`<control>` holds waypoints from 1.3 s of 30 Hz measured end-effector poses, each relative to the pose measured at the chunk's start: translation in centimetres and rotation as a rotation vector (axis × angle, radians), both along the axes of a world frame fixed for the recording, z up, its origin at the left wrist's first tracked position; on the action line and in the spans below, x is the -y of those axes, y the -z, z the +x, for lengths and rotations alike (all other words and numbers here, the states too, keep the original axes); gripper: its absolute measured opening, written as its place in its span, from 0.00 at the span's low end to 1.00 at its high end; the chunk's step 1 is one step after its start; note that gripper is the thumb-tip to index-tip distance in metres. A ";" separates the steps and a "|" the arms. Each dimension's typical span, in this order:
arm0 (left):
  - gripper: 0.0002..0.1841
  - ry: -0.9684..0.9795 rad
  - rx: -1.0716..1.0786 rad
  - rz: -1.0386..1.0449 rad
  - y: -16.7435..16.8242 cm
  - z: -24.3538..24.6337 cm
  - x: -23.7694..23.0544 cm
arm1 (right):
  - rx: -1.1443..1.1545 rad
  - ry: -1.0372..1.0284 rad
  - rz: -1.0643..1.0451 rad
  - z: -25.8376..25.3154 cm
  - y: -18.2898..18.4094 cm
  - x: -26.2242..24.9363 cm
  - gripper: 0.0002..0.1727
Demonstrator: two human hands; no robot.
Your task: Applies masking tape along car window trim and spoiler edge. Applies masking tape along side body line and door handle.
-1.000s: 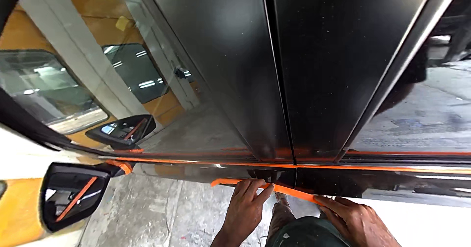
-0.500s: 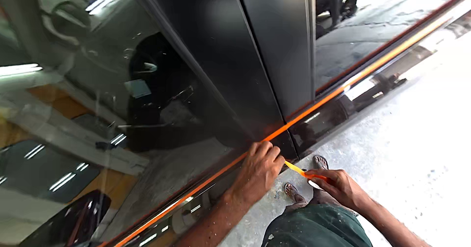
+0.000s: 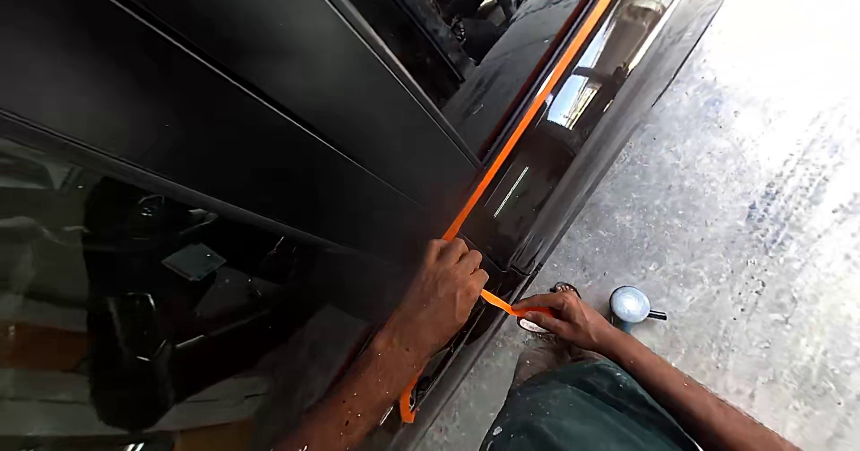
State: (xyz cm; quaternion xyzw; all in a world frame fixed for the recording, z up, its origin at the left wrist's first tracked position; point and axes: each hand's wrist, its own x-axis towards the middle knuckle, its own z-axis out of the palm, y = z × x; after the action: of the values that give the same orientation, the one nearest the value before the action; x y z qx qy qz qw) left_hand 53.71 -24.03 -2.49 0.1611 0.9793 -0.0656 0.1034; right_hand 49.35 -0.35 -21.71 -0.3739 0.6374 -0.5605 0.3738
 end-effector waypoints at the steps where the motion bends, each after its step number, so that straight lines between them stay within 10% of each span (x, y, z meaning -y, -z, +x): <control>1: 0.07 0.017 0.012 -0.011 0.0 -0.1 0.0 | -0.003 0.005 0.006 0.4 0.1 0.1 0.19; 22: 0.08 0.447 0.169 -0.285 1.4 -1.4 -1.1 | 0.014 0.544 -0.067 10.8 0.3 3.3 0.16; 39: 0.07 0.633 0.274 -0.401 1.1 -1.1 -2.4 | -0.344 0.463 -0.034 8.9 1.6 3.2 0.18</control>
State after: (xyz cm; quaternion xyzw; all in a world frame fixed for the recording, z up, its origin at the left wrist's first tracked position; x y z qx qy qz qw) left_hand 52.66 -21.66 -3.61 0.4386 0.8261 -0.2622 0.2374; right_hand 58.21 -3.58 -23.31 -0.3142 0.7502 -0.5701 0.1159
